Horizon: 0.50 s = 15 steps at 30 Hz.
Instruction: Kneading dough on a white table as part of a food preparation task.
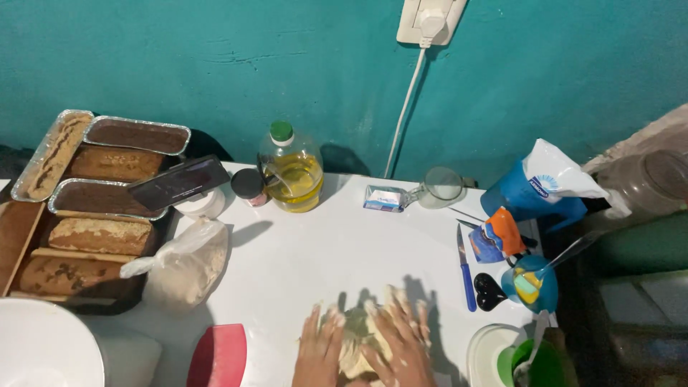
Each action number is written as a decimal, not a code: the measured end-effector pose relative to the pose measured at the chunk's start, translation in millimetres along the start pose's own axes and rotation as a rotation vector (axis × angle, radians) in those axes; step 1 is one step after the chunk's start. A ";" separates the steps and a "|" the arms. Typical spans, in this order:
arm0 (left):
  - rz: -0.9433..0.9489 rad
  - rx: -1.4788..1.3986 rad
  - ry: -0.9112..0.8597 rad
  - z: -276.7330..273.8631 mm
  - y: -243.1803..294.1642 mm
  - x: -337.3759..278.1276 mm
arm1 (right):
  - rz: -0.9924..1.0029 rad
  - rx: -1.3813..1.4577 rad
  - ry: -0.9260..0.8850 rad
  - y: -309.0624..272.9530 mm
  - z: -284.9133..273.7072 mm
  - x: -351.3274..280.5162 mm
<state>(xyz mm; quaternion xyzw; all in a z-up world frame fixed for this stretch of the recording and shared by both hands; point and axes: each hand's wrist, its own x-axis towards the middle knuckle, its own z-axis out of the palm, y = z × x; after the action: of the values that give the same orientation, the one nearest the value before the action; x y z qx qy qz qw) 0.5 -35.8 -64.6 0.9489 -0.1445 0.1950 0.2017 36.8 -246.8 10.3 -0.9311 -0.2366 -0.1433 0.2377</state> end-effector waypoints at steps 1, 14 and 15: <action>-0.016 -0.273 -0.130 -17.0 8.1 34.8 | -0.043 0.077 -0.099 4.1 10.4 16.4; -0.447 -0.577 -0.280 -3.0 -46.6 241.5 | -0.137 0.201 -0.053 100.3 51.2 218.4; -0.493 -0.583 -0.365 -35.3 -32.3 248.8 | -0.137 0.196 -0.014 84.2 30.5 210.6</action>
<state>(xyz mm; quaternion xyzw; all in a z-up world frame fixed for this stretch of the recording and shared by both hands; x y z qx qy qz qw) 220.3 -40.6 61.2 0.8772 0.0042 -0.0793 0.4735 262.7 -218.0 32.9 -0.8861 -0.3141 -0.1289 0.3156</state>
